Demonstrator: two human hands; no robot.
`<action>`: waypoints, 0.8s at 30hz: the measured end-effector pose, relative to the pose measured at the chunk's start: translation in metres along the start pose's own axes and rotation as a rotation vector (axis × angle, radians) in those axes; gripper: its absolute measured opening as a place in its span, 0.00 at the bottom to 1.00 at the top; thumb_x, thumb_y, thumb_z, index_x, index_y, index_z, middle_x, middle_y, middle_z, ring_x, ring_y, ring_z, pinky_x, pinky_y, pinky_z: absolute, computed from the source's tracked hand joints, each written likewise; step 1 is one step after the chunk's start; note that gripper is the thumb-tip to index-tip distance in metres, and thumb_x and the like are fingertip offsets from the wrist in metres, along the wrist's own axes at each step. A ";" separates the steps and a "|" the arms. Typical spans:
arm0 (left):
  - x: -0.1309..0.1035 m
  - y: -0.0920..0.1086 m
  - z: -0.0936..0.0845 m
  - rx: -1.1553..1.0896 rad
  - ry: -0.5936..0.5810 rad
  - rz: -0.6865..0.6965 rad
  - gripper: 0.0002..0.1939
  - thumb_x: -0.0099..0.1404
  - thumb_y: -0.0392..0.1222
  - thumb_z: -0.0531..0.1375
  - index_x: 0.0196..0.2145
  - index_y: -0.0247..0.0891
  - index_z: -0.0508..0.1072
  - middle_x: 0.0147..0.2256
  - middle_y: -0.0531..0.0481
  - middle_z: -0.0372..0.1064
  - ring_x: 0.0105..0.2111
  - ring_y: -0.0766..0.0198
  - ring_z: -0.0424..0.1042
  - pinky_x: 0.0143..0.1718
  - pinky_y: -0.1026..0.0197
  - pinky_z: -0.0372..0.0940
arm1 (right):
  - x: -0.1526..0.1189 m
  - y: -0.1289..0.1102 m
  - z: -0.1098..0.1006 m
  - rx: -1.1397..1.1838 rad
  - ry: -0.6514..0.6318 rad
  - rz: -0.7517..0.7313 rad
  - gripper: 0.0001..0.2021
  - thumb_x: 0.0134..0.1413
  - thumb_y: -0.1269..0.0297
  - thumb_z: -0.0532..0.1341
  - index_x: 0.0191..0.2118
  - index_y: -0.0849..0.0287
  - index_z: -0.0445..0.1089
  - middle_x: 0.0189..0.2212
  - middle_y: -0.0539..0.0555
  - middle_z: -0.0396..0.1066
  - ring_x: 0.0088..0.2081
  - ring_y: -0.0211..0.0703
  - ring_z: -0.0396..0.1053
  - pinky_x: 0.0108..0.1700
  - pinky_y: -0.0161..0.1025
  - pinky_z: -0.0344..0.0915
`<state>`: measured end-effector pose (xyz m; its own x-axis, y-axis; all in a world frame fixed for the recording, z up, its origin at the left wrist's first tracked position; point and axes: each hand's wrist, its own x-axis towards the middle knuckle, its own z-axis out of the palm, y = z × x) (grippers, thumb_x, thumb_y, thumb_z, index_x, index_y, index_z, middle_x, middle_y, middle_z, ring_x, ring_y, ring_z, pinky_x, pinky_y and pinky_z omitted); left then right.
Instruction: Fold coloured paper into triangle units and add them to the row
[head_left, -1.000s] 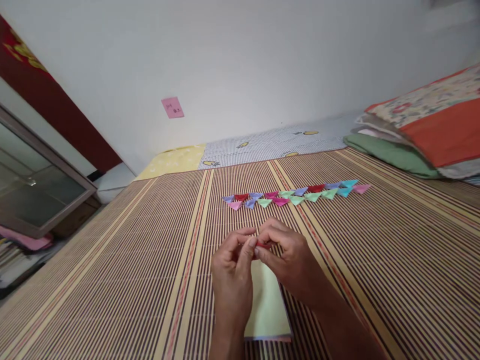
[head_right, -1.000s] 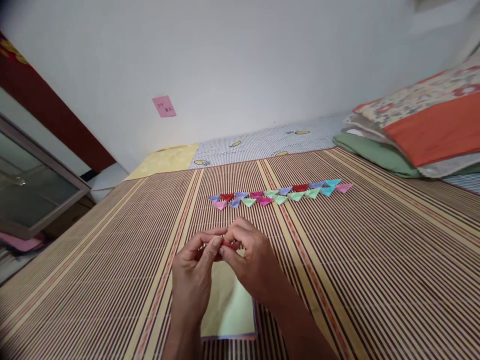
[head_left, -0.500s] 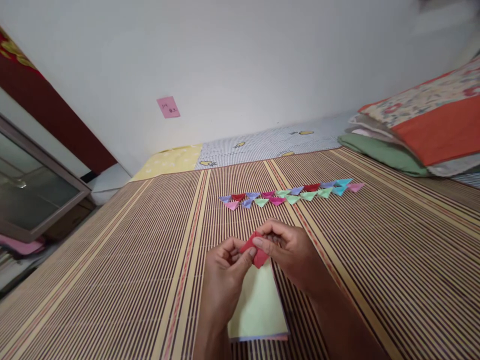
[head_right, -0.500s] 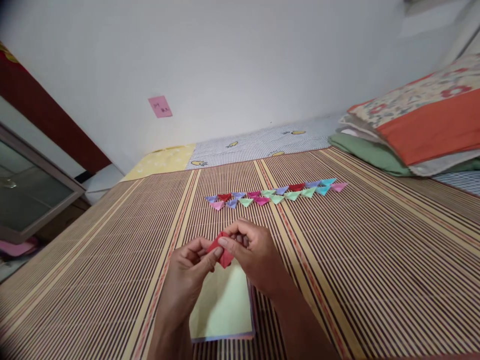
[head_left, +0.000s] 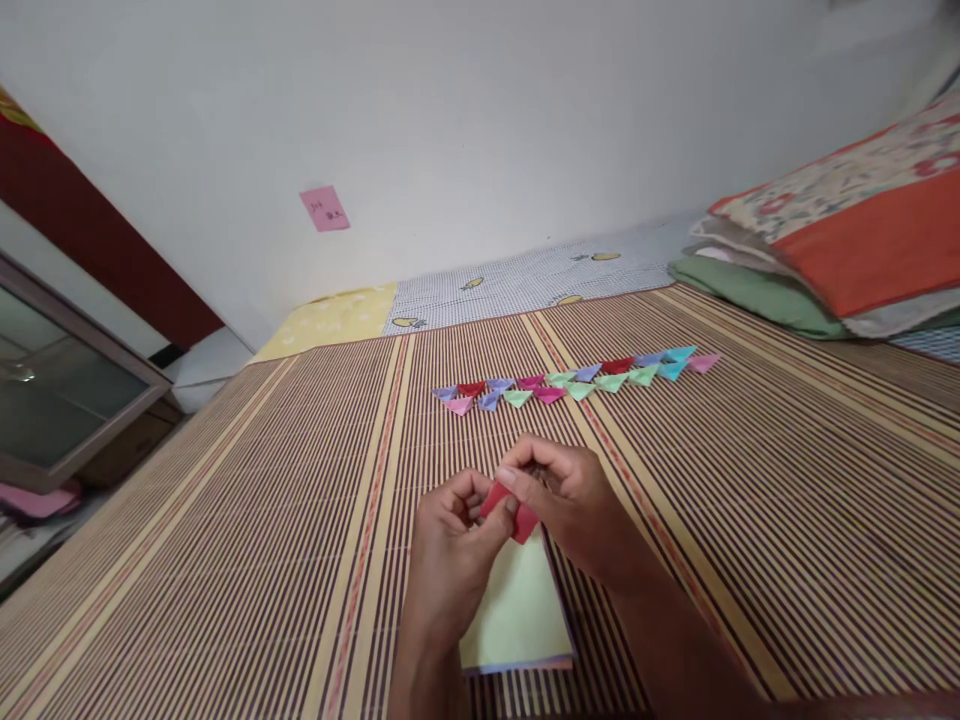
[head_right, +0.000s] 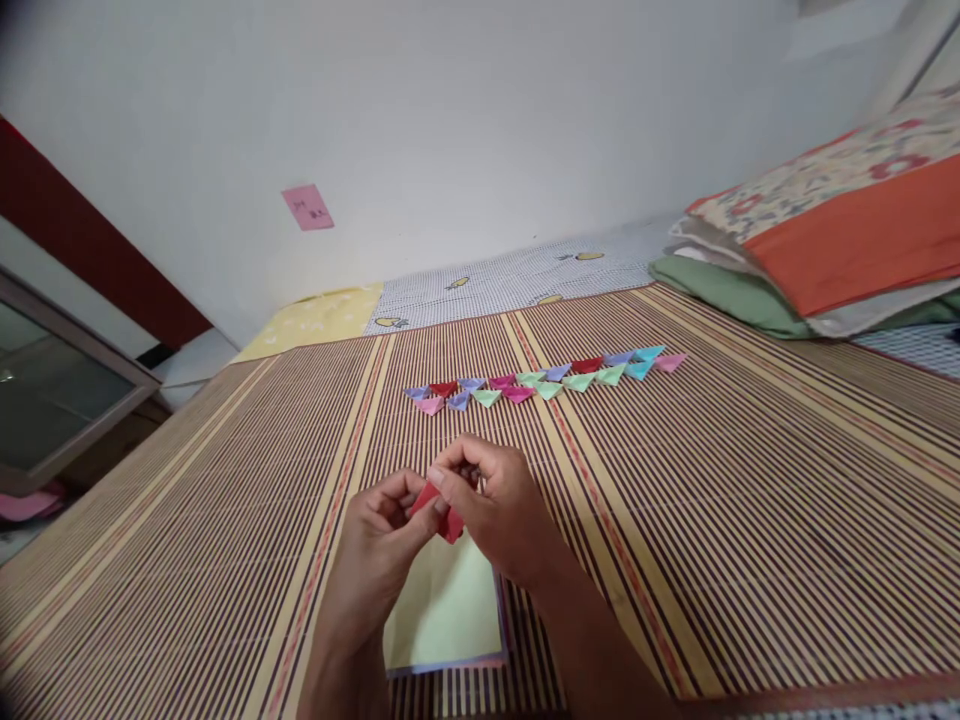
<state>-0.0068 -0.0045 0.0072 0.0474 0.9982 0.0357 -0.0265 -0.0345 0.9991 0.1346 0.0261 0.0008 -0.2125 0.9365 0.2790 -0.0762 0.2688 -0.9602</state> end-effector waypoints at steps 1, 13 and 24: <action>0.000 0.000 0.000 -0.020 0.001 -0.004 0.12 0.62 0.42 0.67 0.25 0.35 0.72 0.24 0.53 0.69 0.25 0.68 0.65 0.28 0.66 0.60 | 0.000 0.000 -0.001 0.010 0.005 0.000 0.08 0.59 0.65 0.62 0.29 0.59 0.70 0.23 0.47 0.67 0.26 0.35 0.63 0.28 0.34 0.60; -0.001 0.003 -0.015 -0.024 -0.038 0.067 0.05 0.63 0.40 0.68 0.37 0.39 0.83 0.31 0.49 0.78 0.31 0.66 0.72 0.34 0.66 0.66 | 0.005 0.009 0.003 0.113 0.068 0.078 0.09 0.58 0.61 0.63 0.30 0.59 0.73 0.25 0.48 0.69 0.28 0.36 0.66 0.30 0.34 0.63; 0.005 -0.011 -0.031 -0.224 0.137 0.018 0.08 0.63 0.41 0.68 0.41 0.40 0.84 0.31 0.49 0.80 0.30 0.67 0.74 0.36 0.66 0.69 | -0.001 -0.004 -0.013 -0.104 -0.172 -0.100 0.14 0.53 0.76 0.60 0.42 0.54 0.77 0.42 0.52 0.74 0.46 0.45 0.72 0.51 0.44 0.68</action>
<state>-0.0371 0.0022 -0.0043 -0.0904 0.9953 0.0344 -0.2475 -0.0559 0.9673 0.1479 0.0274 0.0040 -0.3728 0.8542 0.3624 -0.0060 0.3883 -0.9215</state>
